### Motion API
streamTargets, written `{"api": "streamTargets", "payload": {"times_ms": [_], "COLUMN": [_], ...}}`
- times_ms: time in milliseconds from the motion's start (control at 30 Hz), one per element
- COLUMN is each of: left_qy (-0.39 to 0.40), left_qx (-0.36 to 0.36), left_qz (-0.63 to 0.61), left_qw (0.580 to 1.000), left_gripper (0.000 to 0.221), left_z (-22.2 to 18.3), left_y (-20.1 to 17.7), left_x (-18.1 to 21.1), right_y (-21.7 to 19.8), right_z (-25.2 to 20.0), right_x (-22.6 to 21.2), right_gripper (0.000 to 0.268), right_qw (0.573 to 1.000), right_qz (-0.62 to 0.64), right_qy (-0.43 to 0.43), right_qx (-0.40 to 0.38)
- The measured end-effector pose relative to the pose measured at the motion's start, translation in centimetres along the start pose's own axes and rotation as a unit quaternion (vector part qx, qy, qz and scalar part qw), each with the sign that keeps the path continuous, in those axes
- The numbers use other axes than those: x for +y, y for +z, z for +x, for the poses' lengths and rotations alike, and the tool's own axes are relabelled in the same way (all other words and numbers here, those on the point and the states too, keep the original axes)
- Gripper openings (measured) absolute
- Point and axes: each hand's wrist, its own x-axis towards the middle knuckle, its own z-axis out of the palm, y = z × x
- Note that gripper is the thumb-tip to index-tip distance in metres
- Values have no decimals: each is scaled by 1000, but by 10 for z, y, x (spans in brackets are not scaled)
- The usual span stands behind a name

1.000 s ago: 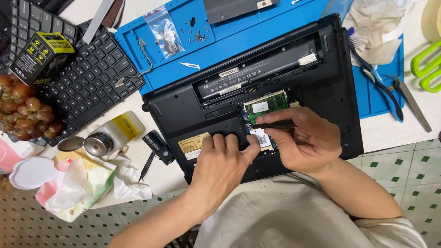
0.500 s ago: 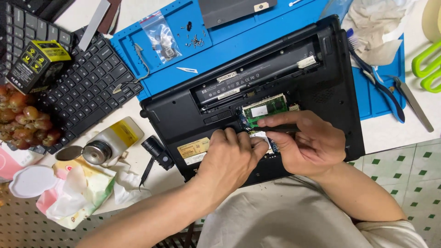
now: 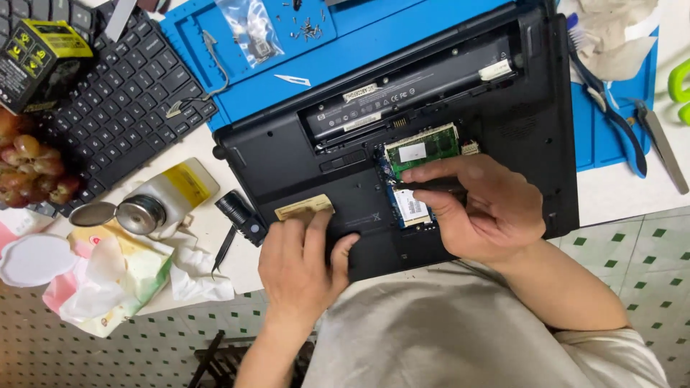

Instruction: The person is repairing a laptop by installing the battery, RAM modules, and securing internal components with a screwdriver.

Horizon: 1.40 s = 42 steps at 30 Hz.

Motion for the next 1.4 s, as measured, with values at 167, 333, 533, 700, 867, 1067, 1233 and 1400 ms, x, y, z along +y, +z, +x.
{"api": "streamTargets", "payload": {"times_ms": [167, 333, 533, 700, 867, 1067, 1233, 1400], "left_qy": [-54, -77, -11, -15, -19, -19, -17, -18], "left_qx": [63, 92, 175, 183, 189, 200, 206, 208], "left_qz": [-54, -42, -63, -64, -77, -82, -84, -86], "left_qw": [995, 992, 983, 981, 979, 976, 975, 974], "left_gripper": [41, 40, 42, 36, 33, 30, 30, 27], "left_z": [-22, -34, -35, -37, -36, -36, -38, -38], "left_y": [15, 28, 43, 46, 47, 48, 51, 50], "left_x": [-5, -12, -23, -24, -25, -25, -27, -27], "right_y": [2, 13, 22, 21, 24, 23, 27, 30], "right_z": [-21, -30, -27, -25, -15, -11, -10, -8], "right_x": [6, 18, 21, 27, 13, 14, 18, 20], "right_gripper": [50, 73, 55, 53, 36, 27, 49, 46], "right_qw": [995, 988, 987, 985, 984, 983, 974, 964], "right_qz": [20, 67, 115, 83, 43, 49, 36, 65], "right_qy": [-95, -137, -100, -150, -172, -178, -223, -258], "right_qx": [-16, -2, 55, 34, 21, -13, 8, -5]}}
